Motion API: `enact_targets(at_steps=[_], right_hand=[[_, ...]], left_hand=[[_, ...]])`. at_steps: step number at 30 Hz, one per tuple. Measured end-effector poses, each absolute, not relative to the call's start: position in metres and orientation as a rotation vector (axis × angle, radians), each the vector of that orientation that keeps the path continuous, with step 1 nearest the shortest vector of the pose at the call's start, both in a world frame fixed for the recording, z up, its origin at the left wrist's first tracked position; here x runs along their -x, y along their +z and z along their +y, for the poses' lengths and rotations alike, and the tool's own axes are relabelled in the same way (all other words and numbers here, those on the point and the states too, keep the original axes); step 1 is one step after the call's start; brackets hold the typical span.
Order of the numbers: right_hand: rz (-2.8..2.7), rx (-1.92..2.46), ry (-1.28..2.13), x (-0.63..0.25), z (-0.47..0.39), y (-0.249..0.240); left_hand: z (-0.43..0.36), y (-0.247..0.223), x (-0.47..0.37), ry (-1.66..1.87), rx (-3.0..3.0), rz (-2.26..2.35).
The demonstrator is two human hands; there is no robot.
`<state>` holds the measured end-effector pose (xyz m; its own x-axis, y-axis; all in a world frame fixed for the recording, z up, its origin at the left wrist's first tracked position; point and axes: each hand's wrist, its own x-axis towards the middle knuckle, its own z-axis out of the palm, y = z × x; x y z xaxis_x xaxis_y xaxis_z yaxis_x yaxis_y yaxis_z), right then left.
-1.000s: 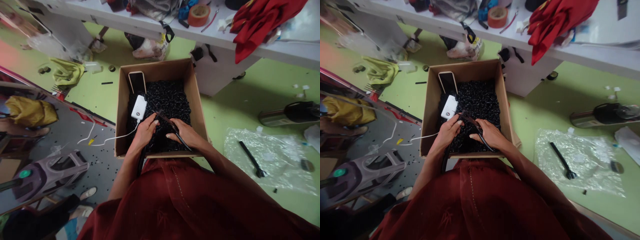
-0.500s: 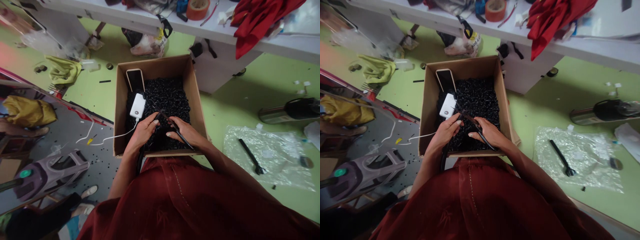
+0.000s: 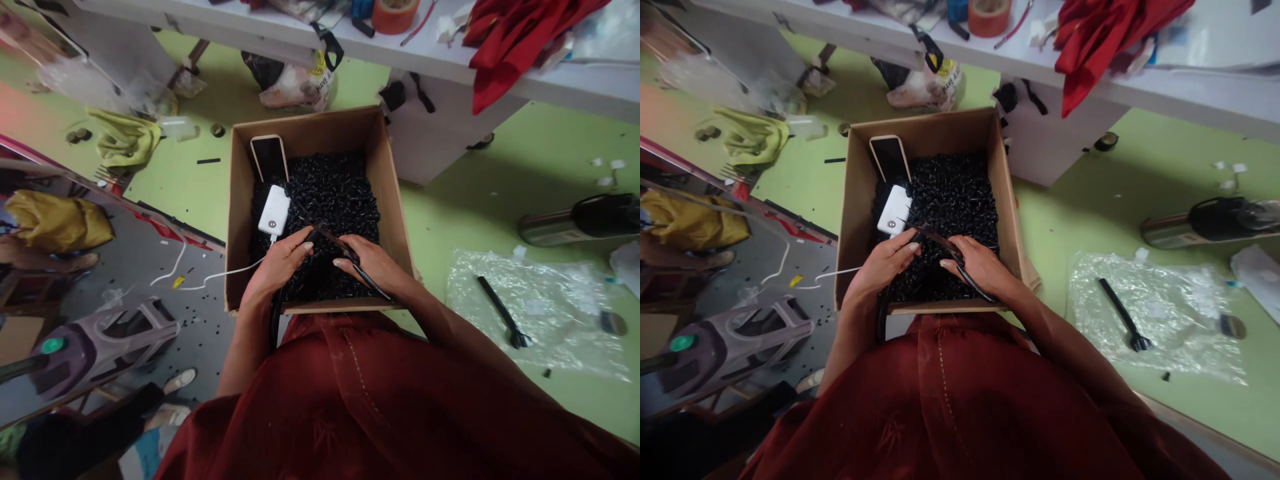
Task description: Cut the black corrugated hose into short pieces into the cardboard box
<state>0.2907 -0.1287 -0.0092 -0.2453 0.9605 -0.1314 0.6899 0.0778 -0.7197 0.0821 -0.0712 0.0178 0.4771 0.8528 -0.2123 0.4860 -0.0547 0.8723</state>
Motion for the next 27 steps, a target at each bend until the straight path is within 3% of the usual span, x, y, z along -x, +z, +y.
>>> enact_targets(at_steps=[27], right_hand=[[-2.063, 1.799, 0.918, -0.290, -0.128, -0.021]], left_hand=[[-0.071, 0.015, -0.084, 0.364, -1.704, 1.307]])
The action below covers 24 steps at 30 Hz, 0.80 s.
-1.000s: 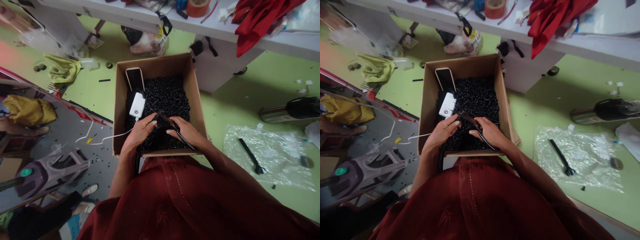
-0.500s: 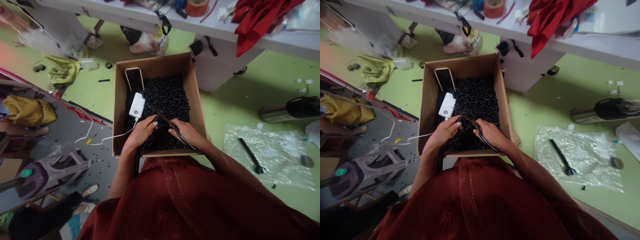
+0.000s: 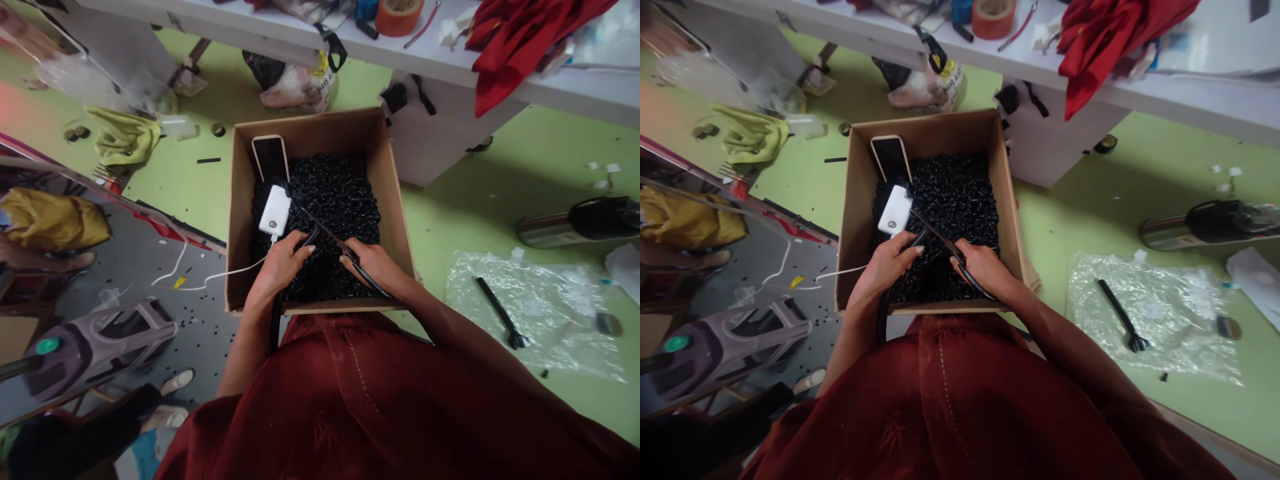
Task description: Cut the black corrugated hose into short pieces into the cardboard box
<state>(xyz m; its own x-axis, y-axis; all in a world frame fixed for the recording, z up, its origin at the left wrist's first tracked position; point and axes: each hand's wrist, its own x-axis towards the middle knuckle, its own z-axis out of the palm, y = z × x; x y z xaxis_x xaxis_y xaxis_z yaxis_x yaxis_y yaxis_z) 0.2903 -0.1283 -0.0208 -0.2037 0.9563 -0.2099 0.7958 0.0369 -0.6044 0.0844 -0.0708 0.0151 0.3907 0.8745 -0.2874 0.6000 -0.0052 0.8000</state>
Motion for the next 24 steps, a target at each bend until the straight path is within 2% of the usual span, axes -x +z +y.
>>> enact_targets(at_steps=[10, 24], right_hand=[[-1.922, 1.841, 0.798, -0.287, -0.127, -0.021], [-1.811, 1.681, 0.867, -0.287, -0.128, -0.020]], left_hand=[[-0.071, 0.009, -0.087, 0.431, -1.485, 1.283], [-0.067, 0.028, -0.090, 0.549, -1.106, 0.911]])
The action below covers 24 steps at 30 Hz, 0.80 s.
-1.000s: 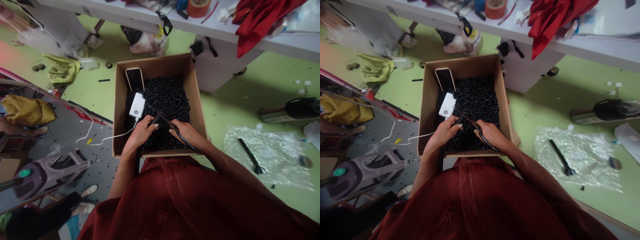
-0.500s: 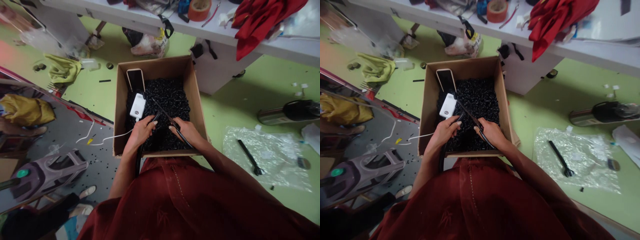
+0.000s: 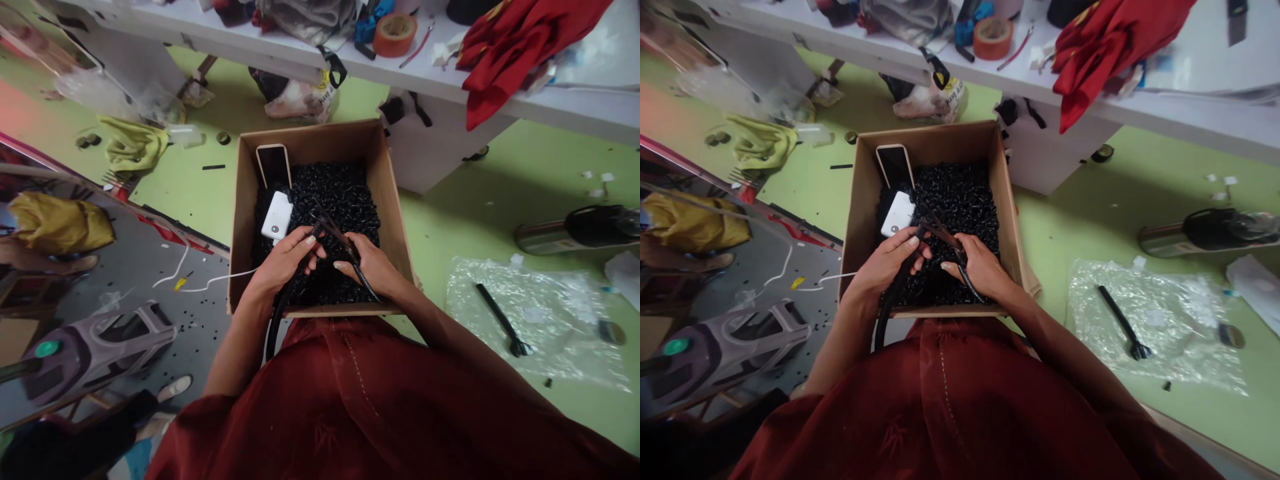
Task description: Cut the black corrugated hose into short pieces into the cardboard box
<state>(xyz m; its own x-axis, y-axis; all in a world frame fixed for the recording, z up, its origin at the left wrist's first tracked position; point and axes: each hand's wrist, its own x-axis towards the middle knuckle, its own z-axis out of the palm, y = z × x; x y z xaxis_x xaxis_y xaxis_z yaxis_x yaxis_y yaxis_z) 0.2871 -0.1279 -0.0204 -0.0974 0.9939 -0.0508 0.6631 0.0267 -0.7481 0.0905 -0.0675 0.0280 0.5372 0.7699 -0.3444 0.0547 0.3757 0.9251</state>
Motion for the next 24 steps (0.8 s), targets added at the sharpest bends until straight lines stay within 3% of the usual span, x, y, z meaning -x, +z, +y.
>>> enact_targets(at_steps=[24], right_hand=[[-1.837, 1.580, 1.132, -0.288, -0.129, -0.008]], left_hand=[[-0.065, 0.023, -0.091, 0.445, -1.184, 0.980]])
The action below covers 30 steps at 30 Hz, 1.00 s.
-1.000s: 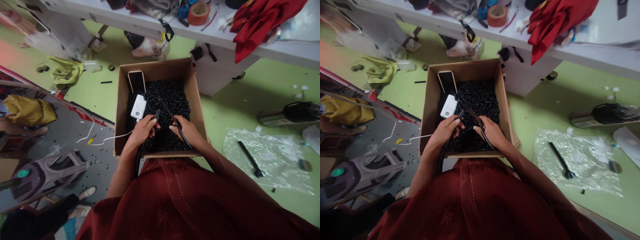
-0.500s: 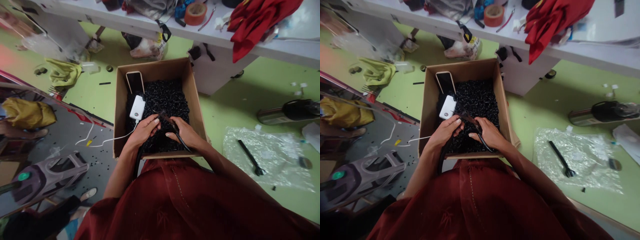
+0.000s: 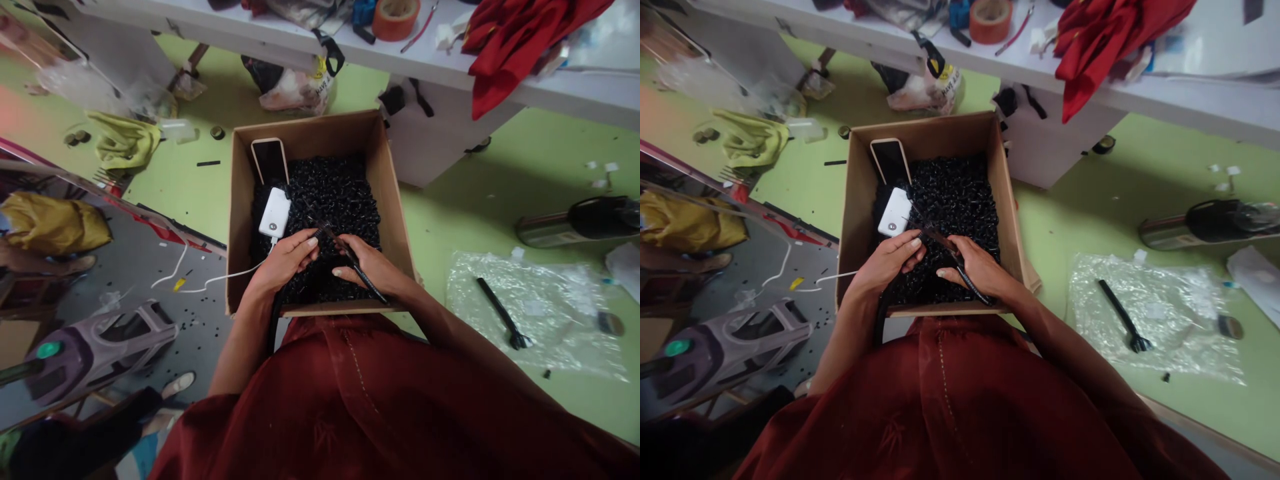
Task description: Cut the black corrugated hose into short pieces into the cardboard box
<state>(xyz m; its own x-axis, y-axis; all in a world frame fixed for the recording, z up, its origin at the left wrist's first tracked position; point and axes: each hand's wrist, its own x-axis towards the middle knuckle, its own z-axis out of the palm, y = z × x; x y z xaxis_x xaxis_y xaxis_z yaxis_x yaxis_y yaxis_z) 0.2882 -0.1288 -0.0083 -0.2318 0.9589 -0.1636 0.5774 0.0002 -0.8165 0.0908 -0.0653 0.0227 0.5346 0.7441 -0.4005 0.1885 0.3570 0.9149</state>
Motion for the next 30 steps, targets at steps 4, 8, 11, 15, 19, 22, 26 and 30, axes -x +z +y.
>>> enact_targets(at_steps=[4, 8, 11, 15, 19, 22, 26, 30], right_hand=[[-1.869, 1.569, 1.077, -0.288, -0.129, -0.010], [-1.933, 1.590, 0.957, -0.288, -0.129, -0.012], [-1.973, 1.600, 0.931, -0.289, -0.129, -0.014], [-2.004, 1.620, 0.928, -0.290, -0.129, -0.018], [-2.023, 1.639, 0.919, -0.291, -0.129, -0.018], [-2.027, 1.674, 0.913, -0.290, -0.129, -0.018], [-2.042, 1.717, 0.888, -0.290, -0.129, -0.019], [-2.045, 1.766, 0.850, -0.290, -0.129, -0.022]], left_hand=[[-0.066, 0.024, -0.091, 0.443, -1.191, 0.982], [-0.067, 0.025, -0.093, 0.415, -1.199, 0.991], [-0.067, 0.024, -0.093, 0.398, -1.210, 1.012], [-0.067, 0.021, -0.094, 0.382, -1.224, 1.022], [-0.067, 0.019, -0.095, 0.376, -1.263, 1.029], [-0.066, 0.016, -0.095, 0.381, -1.307, 1.040], [-0.065, 0.011, -0.093, 0.383, -1.375, 1.060], [-0.065, 0.007, -0.091, 0.402, -1.421, 1.085]])
